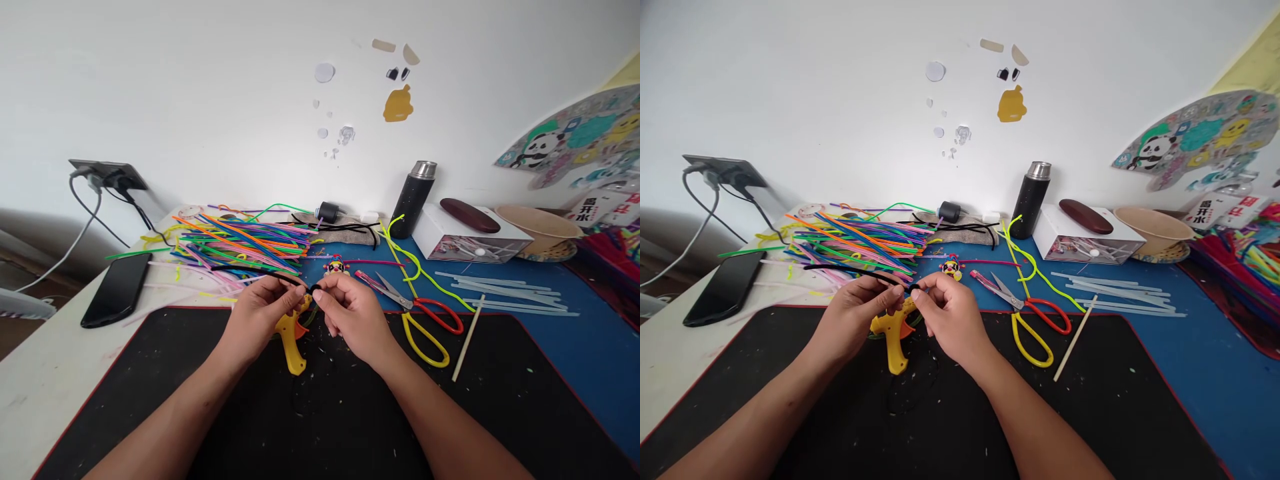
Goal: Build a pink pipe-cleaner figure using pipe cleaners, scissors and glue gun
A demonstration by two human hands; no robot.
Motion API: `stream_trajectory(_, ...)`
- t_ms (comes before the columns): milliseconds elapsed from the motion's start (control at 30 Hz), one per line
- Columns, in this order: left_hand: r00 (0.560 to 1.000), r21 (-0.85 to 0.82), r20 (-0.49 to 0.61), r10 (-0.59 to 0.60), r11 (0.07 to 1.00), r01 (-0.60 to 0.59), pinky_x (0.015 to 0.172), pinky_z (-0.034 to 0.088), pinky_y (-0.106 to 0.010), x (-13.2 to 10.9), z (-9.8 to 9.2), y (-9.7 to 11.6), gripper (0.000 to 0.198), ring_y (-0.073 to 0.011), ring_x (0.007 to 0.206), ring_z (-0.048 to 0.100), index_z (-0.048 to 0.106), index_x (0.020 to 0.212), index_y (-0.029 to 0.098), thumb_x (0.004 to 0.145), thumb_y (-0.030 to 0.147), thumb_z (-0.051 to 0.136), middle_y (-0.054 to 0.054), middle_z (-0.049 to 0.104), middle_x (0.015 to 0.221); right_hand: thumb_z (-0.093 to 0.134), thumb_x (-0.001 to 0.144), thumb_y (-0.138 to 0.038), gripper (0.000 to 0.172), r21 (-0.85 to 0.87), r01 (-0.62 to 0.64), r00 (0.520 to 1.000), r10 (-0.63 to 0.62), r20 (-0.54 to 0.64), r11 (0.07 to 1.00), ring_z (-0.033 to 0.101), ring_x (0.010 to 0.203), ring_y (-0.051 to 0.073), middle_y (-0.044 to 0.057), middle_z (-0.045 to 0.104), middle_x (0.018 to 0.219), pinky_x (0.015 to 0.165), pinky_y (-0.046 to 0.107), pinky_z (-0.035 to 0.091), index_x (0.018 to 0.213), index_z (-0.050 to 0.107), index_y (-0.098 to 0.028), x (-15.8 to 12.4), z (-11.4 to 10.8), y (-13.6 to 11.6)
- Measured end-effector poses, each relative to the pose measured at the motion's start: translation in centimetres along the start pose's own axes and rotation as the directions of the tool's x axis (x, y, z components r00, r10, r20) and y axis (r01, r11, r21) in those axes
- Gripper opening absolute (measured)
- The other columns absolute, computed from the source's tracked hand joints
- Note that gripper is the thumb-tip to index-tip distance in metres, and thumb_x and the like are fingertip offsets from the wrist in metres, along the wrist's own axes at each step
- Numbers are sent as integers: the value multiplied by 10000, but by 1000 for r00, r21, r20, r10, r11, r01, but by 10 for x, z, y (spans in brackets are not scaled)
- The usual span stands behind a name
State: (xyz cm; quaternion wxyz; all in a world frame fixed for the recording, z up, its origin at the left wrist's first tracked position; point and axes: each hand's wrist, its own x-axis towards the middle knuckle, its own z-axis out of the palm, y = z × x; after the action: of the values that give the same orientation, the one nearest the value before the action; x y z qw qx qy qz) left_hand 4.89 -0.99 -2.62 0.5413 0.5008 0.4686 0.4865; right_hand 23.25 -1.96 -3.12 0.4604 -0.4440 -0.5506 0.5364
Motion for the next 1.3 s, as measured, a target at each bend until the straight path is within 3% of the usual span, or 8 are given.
stream_trajectory(167, 999, 69, 29, 21, 997, -23, 647, 523, -281, -1, -2, 1, 413, -170, 665, 641, 763, 761, 180, 751, 567, 906, -41, 742, 729, 676, 940, -388, 166, -75, 0, 1000, 1, 12, 997, 434, 401, 93, -117, 440, 552, 431, 236, 313, 911, 622, -234, -1, -2, -1)
stream_trajectory(433, 990, 282, 106, 91, 952, -117, 608, 492, -276, -1, -8, 7, 357, -192, 682, 655, 748, 805, 193, 858, 541, 803, -37, 752, 756, 624, 932, -302, 95, -376, 93, 995, -94, 16, 922, 385, 513, 113, -93, 442, 571, 518, 256, 298, 878, 637, -225, -3, -3, -6)
stream_trajectory(633, 915, 636, 244, 322, 659, -401, 631, 447, -283, -1, -16, 12, 242, -181, 657, 632, 709, 780, 213, 962, 367, 666, -18, 717, 719, 612, 942, -241, 125, -456, 79, 995, -46, 83, 886, 373, 500, 116, -90, 427, 551, 503, 259, 254, 817, 612, -232, -2, -3, -9)
stream_trajectory(733, 874, 689, 335, 351, 541, -481, 643, 440, -288, -1, -18, 14, 205, -193, 696, 655, 719, 823, 220, 979, 311, 621, -36, 745, 779, 628, 929, -201, 109, -485, 83, 994, -38, 101, 871, 394, 496, 115, -92, 453, 550, 503, 260, 255, 827, 614, -235, -2, -3, -7)
stream_trajectory(800, 870, 697, 365, 331, 523, -491, 658, 449, -290, -1, -18, 14, 192, -200, 724, 668, 730, 856, 223, 981, 291, 603, -43, 761, 816, 634, 917, -176, 109, -501, 79, 993, -25, 115, 862, 412, 495, 114, -92, 472, 551, 504, 259, 264, 826, 615, -234, -2, -3, -6)
stream_trajectory(933, 921, 642, 290, 259, 661, -388, 621, 441, -272, -1, -15, 14, 232, -179, 669, 625, 680, 764, 223, 962, 336, 637, -8, 709, 728, 626, 937, -205, 94, -485, 72, 994, -22, 108, 871, 425, 499, 114, -84, 489, 568, 497, 258, 265, 848, 643, -231, -1, -4, -2)
stream_trajectory(1100, 988, 335, 138, 75, 935, -118, 616, 480, -261, 0, -10, 11, 350, -174, 670, 633, 697, 791, 206, 888, 534, 773, -12, 726, 734, 629, 986, -374, 141, -194, -12, 997, 28, 76, 981, 481, 454, 108, -93, 519, 607, 474, 239, 364, 991, 633, -232, 0, -4, 2)
stream_trajectory(1300, 996, 51, 93, -6, 999, 1, 653, 498, -250, 2, -7, 3, 375, -147, 660, 632, 716, 785, 191, 829, 531, 869, -11, 730, 711, 697, 944, -437, 246, -25, -58, 994, 60, 88, 998, 491, 427, 95, -97, 573, 607, 439, 222, 379, 1024, 605, -223, -1, -1, -1)
